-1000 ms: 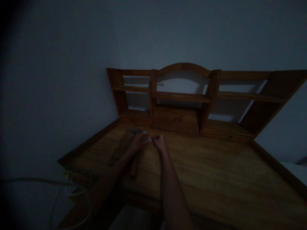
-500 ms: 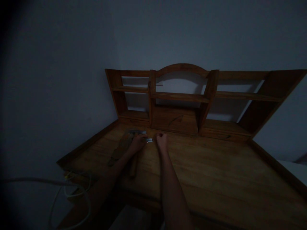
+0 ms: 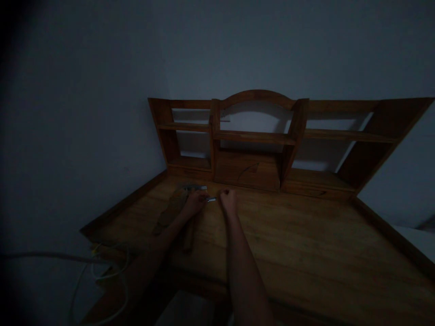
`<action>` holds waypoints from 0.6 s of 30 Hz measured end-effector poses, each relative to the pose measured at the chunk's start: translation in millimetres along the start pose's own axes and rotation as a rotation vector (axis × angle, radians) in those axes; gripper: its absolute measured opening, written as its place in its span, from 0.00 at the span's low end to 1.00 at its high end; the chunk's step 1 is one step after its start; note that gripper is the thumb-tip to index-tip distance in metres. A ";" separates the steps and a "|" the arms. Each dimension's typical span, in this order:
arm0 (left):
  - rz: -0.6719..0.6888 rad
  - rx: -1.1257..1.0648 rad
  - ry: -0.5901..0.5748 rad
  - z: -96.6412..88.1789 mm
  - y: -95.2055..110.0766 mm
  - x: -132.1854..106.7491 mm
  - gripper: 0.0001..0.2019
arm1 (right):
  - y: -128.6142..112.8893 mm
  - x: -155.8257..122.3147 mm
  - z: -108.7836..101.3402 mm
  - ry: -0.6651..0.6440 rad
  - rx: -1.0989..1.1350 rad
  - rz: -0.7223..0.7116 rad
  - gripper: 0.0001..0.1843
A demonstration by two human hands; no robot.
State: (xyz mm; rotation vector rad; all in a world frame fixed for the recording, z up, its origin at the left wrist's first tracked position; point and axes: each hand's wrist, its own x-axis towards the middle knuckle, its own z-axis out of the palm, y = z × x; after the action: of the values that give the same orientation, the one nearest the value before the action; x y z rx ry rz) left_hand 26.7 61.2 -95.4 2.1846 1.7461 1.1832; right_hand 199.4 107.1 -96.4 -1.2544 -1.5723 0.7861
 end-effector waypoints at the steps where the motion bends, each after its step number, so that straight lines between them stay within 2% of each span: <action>1: -0.002 -0.009 -0.005 0.0 -0.3 -0.1 0.12 | -1.0 -0.1 -0.3 0.008 -0.011 0.005 0.14; 12: -0.026 -0.031 -0.021 0.2 -1.3 -0.5 0.09 | -3.0 -2.6 0.1 0.032 -0.068 0.000 0.15; 18: -0.041 -0.051 0.022 -0.4 1.5 -1.2 0.06 | -4.4 -2.8 -0.8 0.021 -0.087 0.008 0.15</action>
State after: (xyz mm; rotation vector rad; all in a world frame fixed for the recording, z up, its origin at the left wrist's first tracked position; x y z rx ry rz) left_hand 27.6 59.5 -95.0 2.1054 1.7405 1.2323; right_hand 198.7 103.2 -93.0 -1.3283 -1.5999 0.7143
